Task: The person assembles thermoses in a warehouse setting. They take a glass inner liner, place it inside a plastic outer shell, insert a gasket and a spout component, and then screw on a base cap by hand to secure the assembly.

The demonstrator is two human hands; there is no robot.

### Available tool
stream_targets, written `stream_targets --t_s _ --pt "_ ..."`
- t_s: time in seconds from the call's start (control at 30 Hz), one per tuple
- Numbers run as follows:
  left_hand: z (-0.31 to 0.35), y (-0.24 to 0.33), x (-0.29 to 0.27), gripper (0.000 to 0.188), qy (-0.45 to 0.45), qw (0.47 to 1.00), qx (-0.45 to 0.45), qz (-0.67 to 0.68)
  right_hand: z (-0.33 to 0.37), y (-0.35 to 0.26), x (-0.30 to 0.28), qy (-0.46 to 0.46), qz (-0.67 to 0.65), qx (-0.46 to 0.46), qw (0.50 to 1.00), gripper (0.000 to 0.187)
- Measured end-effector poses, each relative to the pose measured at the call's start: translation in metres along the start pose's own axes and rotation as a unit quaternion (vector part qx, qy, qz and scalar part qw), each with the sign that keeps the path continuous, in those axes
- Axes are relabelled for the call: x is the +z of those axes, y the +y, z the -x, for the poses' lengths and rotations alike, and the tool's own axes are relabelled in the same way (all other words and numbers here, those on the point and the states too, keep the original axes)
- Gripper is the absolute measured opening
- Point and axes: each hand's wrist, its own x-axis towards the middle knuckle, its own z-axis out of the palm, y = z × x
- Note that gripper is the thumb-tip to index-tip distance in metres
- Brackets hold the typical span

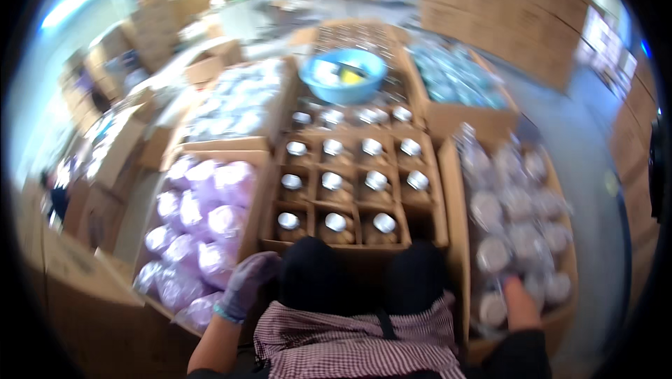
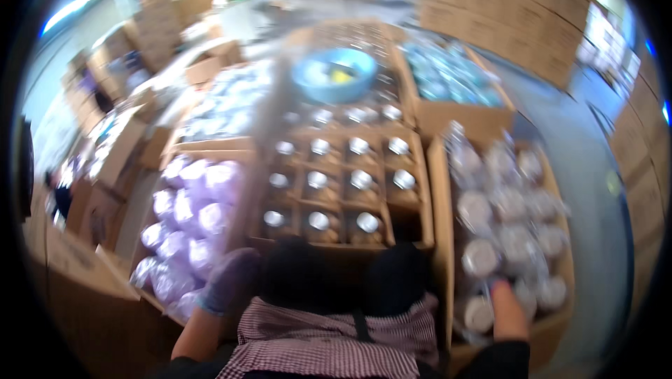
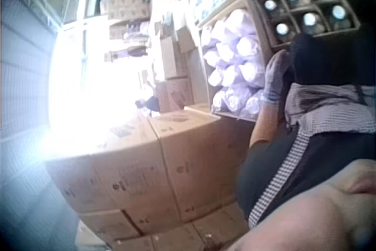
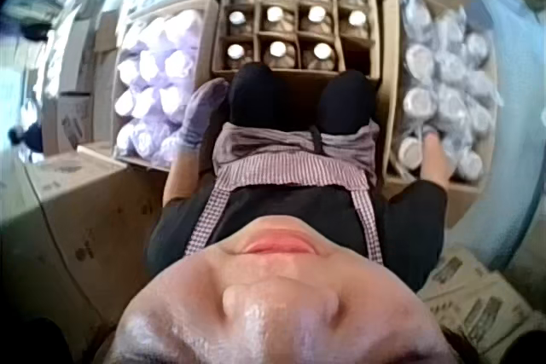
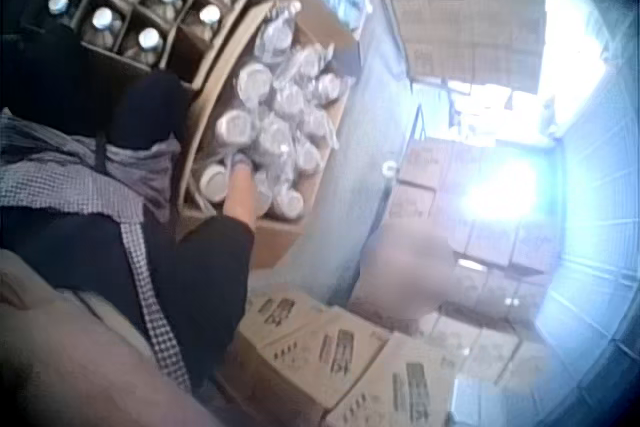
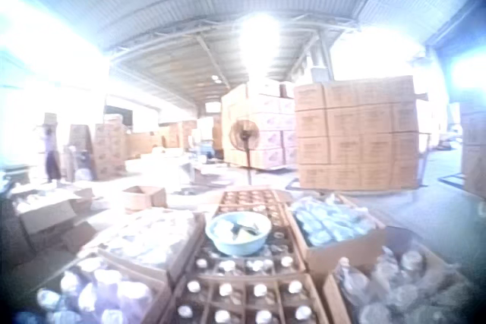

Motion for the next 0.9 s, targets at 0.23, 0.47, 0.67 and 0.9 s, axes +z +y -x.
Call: stream_targets --t_s 0.23,0.47,0.67,0.9 --pt "0.017 -0.064 -0.045 0.039 -0.092 0.984 0.036 0.149 0.043 -0.027 -0.082 0.007 0.083 -0.068 0.994 0.043" --pt "-0.024 -0.058 -0.054 0.037 -0.077 0.988 0.116 -0.061 0.297 0.001 -0.335 0.304 -0.181 -0.04 0.934 0.051" --pt "-0.042 0.006 0.078 0.075 -0.274 0.959 0.071 -0.01 0.35 -0.117 -0.4 0.378 -0.569 -0.226 0.694 0.052" --pt "-0.063 0.046 0.114 0.106 -0.298 0.868 0.381 -0.114 0.225 -0.217 -0.32 0.25 -0.67 -0.403 0.571 0.089"
